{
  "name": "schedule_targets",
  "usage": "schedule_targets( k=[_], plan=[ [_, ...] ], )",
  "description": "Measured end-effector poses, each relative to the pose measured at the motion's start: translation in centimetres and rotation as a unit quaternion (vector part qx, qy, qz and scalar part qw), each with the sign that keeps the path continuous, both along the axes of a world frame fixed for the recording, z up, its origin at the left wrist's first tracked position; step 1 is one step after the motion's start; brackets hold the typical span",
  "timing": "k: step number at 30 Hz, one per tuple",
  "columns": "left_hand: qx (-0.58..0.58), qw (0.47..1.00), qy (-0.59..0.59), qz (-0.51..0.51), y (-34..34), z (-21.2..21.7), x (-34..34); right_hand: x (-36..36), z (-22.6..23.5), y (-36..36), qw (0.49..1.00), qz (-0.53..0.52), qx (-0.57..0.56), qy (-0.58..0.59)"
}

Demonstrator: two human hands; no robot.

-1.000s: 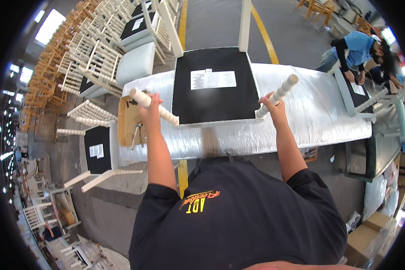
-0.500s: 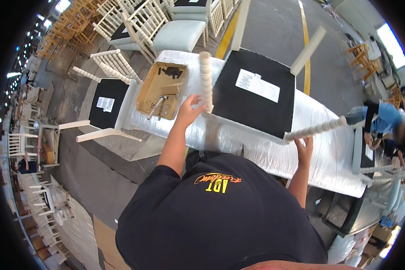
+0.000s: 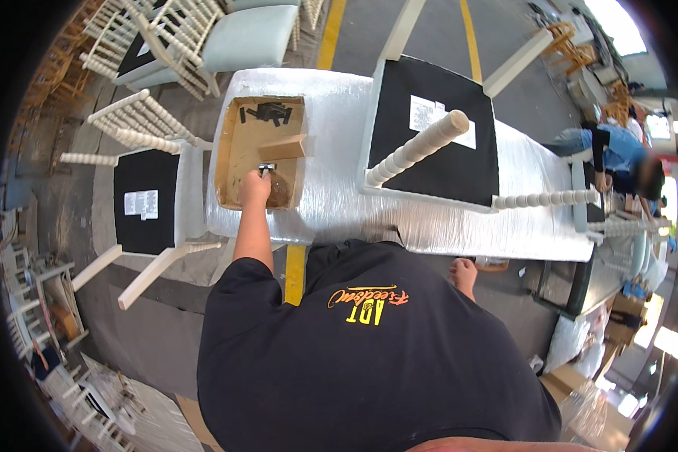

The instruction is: The person assembles white chairs by inserting legs into the seat frame and securing them with a hammer and wooden block. The person repeatedly lifts and repositions chairs on a workbench, hammers each leg into place, and moves completed chairs aside.

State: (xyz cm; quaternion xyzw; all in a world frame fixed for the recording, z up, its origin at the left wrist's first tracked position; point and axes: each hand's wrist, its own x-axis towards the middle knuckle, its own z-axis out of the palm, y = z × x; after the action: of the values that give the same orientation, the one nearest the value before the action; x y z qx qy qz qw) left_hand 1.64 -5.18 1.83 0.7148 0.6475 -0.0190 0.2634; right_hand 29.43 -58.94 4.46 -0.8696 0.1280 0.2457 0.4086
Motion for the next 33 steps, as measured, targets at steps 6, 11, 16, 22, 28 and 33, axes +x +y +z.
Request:
schedule_targets(
  k=[6, 11, 16, 22, 28, 33],
  plan=[
    [0.057, 0.994, -0.085, 0.034, 1.3, 0.5, -0.6, -5.2, 0.5, 0.3, 0.999, 0.023, -0.002, 0.047],
    [0.104, 0.915, -0.390, 0.019, -3.6, 3.2, -0.6, -3.3, 1.3, -0.2, 0.997, -0.008, 0.054, 0.061],
    [-0.037, 0.894, -0.352, -0.276, -11.5, 4.5, 1.7, 1.3, 1.5, 2.4, 0.995, 0.059, 0.065, 0.052],
    [-0.047, 0.904, -0.221, -0.363, -18.5, 0.3, 5.6, 3.8, 2.2, 4.3, 0.989, 0.103, 0.082, 0.067],
    [0.010, 0.926, -0.314, -0.209, -15.6, 0.3, 7.2, 4.0, 0.0, 0.2, 0.989, 0.086, 0.045, 0.108],
    [0.220, 0.955, -0.185, -0.066, -6.5, 3.8, 6.3, 2.4, -0.9, -2.8, 0.987, 0.032, 0.049, 0.147]
  ],
)
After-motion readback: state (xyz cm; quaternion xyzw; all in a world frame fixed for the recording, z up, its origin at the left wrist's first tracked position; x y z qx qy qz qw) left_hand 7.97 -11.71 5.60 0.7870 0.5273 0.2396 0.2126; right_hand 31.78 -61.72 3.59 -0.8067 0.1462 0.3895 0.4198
